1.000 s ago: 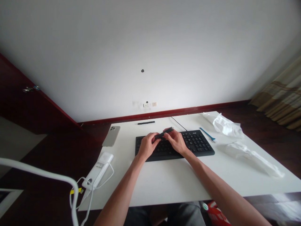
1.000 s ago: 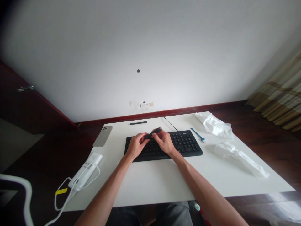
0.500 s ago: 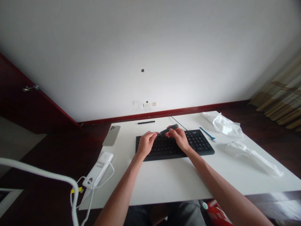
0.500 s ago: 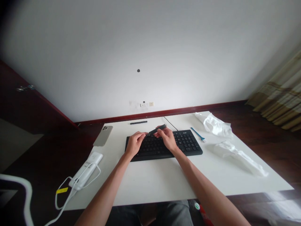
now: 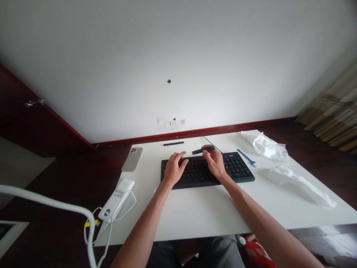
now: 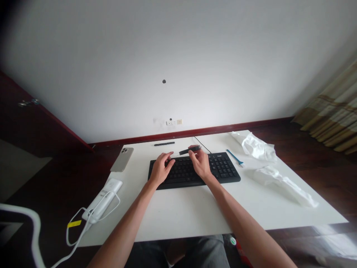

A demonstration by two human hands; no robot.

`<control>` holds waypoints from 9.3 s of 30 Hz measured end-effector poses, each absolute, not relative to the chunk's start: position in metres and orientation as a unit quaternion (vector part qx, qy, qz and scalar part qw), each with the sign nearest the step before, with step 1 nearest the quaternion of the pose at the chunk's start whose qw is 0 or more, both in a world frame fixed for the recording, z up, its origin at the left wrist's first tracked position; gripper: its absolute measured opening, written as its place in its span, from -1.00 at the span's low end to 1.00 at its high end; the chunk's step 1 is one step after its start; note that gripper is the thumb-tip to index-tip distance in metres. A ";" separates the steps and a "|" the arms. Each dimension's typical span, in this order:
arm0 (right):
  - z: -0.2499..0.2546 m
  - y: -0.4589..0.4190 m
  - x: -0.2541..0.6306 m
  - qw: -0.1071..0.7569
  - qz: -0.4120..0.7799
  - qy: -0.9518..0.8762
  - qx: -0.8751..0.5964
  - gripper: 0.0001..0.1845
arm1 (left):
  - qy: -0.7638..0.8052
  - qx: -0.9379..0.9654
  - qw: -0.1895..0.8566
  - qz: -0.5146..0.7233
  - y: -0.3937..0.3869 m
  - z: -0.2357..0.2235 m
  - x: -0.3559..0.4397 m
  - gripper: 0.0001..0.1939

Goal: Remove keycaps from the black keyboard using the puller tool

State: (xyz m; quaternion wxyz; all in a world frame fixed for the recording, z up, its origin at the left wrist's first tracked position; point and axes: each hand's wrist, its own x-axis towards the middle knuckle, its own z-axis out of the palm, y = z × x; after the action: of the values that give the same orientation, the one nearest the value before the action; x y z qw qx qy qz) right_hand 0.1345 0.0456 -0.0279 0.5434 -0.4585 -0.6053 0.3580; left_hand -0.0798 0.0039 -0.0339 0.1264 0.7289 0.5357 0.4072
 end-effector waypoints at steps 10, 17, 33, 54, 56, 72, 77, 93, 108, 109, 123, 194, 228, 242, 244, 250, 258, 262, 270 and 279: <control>-0.026 0.050 0.141 0.558 0.269 -0.616 -0.487 -0.70 | 0.463 0.819 0.128 0.313 -0.007 -0.031 -0.068 -0.10; -0.022 0.046 0.140 0.549 0.281 -0.625 -0.479 -0.71 | 0.467 0.825 0.148 0.280 -0.007 -0.038 -0.063 0.08; -0.026 0.048 0.141 0.500 0.290 -0.657 -0.483 -0.60 | 0.466 0.826 0.147 0.280 -0.006 -0.038 -0.064 0.00; -0.021 0.053 0.148 0.433 0.251 -0.696 -0.516 -0.57 | 0.463 0.830 0.118 0.287 -0.003 -0.042 -0.065 -0.24; -0.020 0.053 0.150 0.427 0.253 -0.697 -0.517 -0.58 | 0.468 0.825 0.112 0.295 -0.003 -0.043 -0.065 -0.27; -0.021 0.050 0.146 0.418 0.256 -0.726 -0.482 -0.58 | 0.515 0.795 0.065 0.313 0.006 -0.049 -0.054 -0.56; -0.024 0.050 0.146 0.415 0.261 -0.727 -0.481 -0.54 | 0.513 0.797 0.063 0.312 0.006 -0.049 -0.054 -0.57; -0.008 0.044 0.147 0.409 0.233 -0.741 -0.479 -0.64 | 0.513 0.797 0.063 0.311 0.004 -0.046 -0.054 -0.59; -0.017 0.052 0.154 0.412 0.308 -0.711 -0.480 -0.65 | 0.522 0.801 0.050 0.288 0.003 -0.047 -0.054 -0.56; -0.016 0.051 0.155 0.406 0.308 -0.720 -0.471 -0.66 | 0.521 0.802 0.049 0.289 0.003 -0.048 -0.055 -0.56; -0.031 0.069 0.161 0.411 0.359 -0.660 -0.516 -0.53 | 0.515 0.797 0.079 0.306 0.003 -0.048 -0.059 -0.60; -0.017 0.058 0.149 0.309 0.304 -0.787 -0.439 -0.68 | 0.512 0.795 0.089 0.313 0.004 -0.047 -0.063 -0.65; 0.007 0.111 0.105 0.201 0.584 -0.549 -0.563 -0.69 | 0.484 0.808 0.087 0.324 0.006 -0.043 -0.063 -0.64; 0.010 0.070 0.119 0.324 0.298 -0.706 -0.555 -0.62 | 0.492 0.772 0.086 0.393 0.003 -0.037 -0.061 -0.22; 0.006 0.060 0.109 0.341 0.312 -0.728 -0.507 -0.55 | 0.484 0.773 0.080 0.402 0.002 -0.034 -0.060 -0.18; 0.001 0.049 0.093 0.295 0.373 -0.794 -0.380 -0.56 | 0.487 0.761 0.153 0.400 0.003 -0.038 -0.064 -0.25; -0.008 0.079 0.133 0.257 0.282 -0.842 -0.382 -0.74 | 0.594 0.677 0.147 0.408 0.008 -0.030 -0.086 -0.67; -0.015 0.085 0.140 0.226 0.298 -0.842 -0.388 -0.76 | 0.668 0.609 0.120 0.410 0.021 -0.034 -0.121 -0.70; -0.017 0.082 0.130 0.216 0.279 -0.856 -0.377 -0.84 | 0.752 0.461 0.113 0.457 0.043 -0.061 -0.178 -0.70; -0.028 0.099 0.133 0.340 0.287 -0.782 -0.437 -0.70 | 0.732 0.477 0.116 0.472 0.045 -0.065 -0.171 -0.74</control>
State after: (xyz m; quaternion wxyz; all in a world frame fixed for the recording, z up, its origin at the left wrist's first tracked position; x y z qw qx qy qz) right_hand 0.1331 0.0988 -0.0284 0.3399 -0.4371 -0.7818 0.2868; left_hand -0.1712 0.0448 -0.0653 0.1158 0.4765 0.7325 0.4722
